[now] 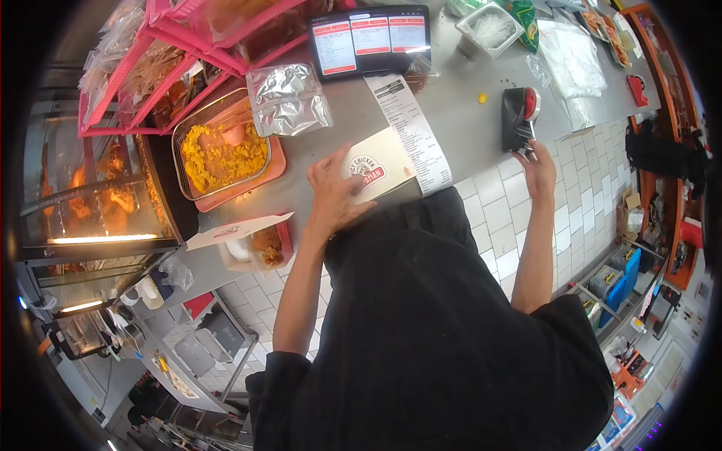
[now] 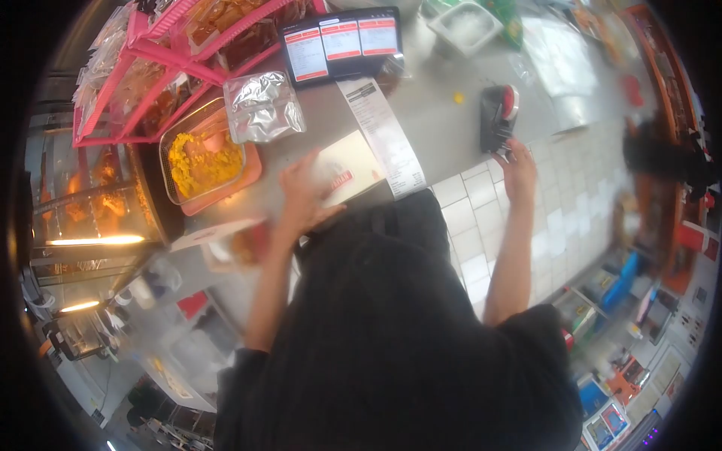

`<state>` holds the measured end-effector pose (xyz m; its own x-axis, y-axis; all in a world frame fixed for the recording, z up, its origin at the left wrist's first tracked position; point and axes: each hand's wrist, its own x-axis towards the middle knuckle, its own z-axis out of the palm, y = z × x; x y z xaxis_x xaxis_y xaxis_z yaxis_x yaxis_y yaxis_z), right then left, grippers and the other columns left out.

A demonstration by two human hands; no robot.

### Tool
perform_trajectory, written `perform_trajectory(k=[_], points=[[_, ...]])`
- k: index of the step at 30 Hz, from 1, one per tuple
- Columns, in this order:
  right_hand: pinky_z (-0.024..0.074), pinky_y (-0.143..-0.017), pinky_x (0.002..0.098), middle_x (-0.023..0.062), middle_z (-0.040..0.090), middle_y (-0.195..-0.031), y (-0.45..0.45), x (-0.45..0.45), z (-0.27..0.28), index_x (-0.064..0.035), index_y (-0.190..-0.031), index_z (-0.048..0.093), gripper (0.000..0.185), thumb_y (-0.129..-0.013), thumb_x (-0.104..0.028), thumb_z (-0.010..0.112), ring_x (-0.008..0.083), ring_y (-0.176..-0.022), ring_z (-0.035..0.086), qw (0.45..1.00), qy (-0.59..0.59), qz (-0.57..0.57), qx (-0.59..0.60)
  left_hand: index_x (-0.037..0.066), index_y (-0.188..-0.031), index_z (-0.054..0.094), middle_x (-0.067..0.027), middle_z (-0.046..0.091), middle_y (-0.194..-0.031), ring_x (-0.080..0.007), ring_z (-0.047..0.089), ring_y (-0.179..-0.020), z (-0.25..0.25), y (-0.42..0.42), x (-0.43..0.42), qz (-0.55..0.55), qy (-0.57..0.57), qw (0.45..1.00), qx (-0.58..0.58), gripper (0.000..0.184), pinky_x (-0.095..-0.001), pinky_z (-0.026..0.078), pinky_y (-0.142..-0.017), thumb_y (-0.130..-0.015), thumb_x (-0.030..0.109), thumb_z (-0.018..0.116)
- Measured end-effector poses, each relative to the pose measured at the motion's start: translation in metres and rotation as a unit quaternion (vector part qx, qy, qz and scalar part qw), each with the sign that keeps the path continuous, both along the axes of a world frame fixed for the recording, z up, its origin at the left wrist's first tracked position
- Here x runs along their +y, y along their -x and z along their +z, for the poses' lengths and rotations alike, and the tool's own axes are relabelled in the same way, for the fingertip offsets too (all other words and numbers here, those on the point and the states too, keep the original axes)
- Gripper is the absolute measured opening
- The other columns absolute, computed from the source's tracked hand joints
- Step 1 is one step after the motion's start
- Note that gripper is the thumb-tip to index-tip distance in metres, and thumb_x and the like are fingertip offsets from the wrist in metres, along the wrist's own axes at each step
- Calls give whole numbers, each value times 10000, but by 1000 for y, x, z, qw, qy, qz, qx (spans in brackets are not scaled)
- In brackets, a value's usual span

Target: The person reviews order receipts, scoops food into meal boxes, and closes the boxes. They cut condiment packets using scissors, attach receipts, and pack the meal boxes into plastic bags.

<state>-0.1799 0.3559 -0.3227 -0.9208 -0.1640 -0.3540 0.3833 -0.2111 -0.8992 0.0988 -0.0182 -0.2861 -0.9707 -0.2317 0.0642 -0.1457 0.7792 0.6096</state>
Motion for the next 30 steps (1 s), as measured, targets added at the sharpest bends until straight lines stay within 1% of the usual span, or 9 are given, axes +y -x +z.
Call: perform_trajectory(k=[4, 11, 20, 22, 23, 25, 26, 28, 30], points=[[413, -1060, 560, 109, 590, -1160, -18, -3, -9, 52, -1068, 605, 216, -977, -131, 532, 265, -1158, 525, 990, 128, -49, 36, 90, -688, 633, -148, 374, -1487, -395, 343, -1265, -2, -1, 0, 5, 4, 1000, -7, 352, -521, 187, -1057, -512, 278, 872], [379, -1103, 546, 93, 618, -1099, -25, 0, -11, 59, -1089, 602, 216, -980, -108, 520, 231, -1158, 535, 992, 105, -60, 29, 88, -659, 604, -148, 390, -1473, -402, 346, -1259, -4, 0, 0, 0, 13, 1000, 6, 359, -520, 191, -1056, -508, 277, 869], [461, -1054, 380, 96, 628, -1063, -22, 7, -8, 88, -1071, 607, 271, -975, -163, 569, 151, -1041, 591, 985, -154, 21, 79, 92, -658, 614, -143, 398, -1470, -402, 345, -1261, -3, -1, 1, 9, 8, 1000, -8, 351, -522, 187, -1062, -503, 279, 867], [521, -900, 332, 92, 643, -1042, -15, 13, -11, 44, -1078, 636, 264, -962, -187, 580, 141, -1001, 603, 915, -386, 46, 109, 93, -658, 616, -142, 398, -1471, -400, 346, -1263, -3, -1, 1, 12, 4, 1000, -7, 349, -523, 186, -1063, -505, 282, 866], [521, -900, 332, 92, 643, -1042, -13, 20, -15, 44, -1078, 636, 264, -962, -187, 580, 141, -1001, 603, 915, -386, 47, 110, 93, -658, 619, -141, 398, -1472, -398, 346, -1265, -2, -1, 1, 13, 0, 1000, -5, 347, -523, 185, -1063, -506, 284, 866], [504, -717, 277, 69, 665, -927, -13, 37, -25, -17, -1098, 663, 244, -937, -190, 598, 117, -863, 616, 550, -757, 145, 322, 91, -660, 619, -140, 397, -1473, -397, 346, -1266, -1, -2, 2, 9, -2, 1000, 2, 350, -523, 187, -1063, -506, 284, 867], [504, -717, 277, 69, 665, -927, -15, 28, -12, -17, -1098, 663, 244, -937, -190, 598, 117, -863, 616, 550, -756, 145, 325, 90, -661, 618, -139, 396, -1475, -395, 347, -1267, -1, -1, 1, 10, -3, 1000, 11, 352, -523, 188, -1063, -506, 285, 868], [500, -642, 293, 68, 693, -855, -34, -18, 37, -62, -1139, 684, 285, -879, -170, 639, 125, -734, 638, 826, -534, 128, 123, 91, -667, 623, -140, 398, -1473, -394, 347, -1267, -2, -1, 2, 20, 5, 1000, 10, 356, -528, 188, -1062, -514, 301, 865], [493, -636, 283, 42, 665, -732, -51, -53, 56, -103, -1223, 662, 357, -869, -141, 628, 118, -624, 584, 870, -421, 188, 173, 92, -673, 627, -140, 399, -1471, -392, 346, -1266, -3, -1, 5, 19, 10, 1000, 8, 360, -534, 188, -1061, -522, 317, 863]])
